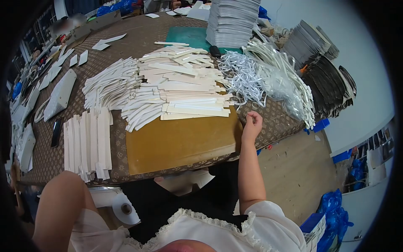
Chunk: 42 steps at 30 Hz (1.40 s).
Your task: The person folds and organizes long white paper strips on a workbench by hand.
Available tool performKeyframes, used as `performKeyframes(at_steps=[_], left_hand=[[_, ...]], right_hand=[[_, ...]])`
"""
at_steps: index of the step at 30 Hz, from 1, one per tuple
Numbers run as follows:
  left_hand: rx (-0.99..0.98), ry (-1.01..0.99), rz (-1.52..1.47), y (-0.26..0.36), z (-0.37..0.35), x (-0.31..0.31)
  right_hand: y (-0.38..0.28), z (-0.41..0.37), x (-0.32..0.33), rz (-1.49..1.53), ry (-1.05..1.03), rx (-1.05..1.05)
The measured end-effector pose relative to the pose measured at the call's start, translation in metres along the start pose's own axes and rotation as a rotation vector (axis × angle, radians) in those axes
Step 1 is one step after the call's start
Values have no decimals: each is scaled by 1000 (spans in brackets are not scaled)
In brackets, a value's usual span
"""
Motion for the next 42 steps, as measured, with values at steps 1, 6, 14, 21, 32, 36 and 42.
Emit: performKeyframes(at_steps=[1,6,14,21,32,36,42], left_hand=[[3,9,-7,-1,-2,0],[3,34,-26,-4,-5,-2],[23,33,-47,-8,-6,-1],[32,26,-47,-7,-5,-3],[33,-106,-23,2,21,1],[48,-144,-9,6,28,4],[40,-116,-43,-3,21,-3]], right_hand=[[-2,0,-1,-3,-2,-2],[-5,0,-1,1,-6,-21],[-6,-1,-2,-8,-13,14],[-9,-6,-2,-26,-4,-28],[-6,-3,-3,-15,3,-6],[3,-3,-5,23,-8,24],[1,1,1,-53,7,24]])
Point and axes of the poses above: each hand's wrist, its own z-axis towards the middle knuckle, its own x-axis out of the back of the hand, y = z × x, the point moved 2 cm from there along z, towards the middle knuckle, and after that the axes turned 12 degrees about -y, right-handed, at the moved point
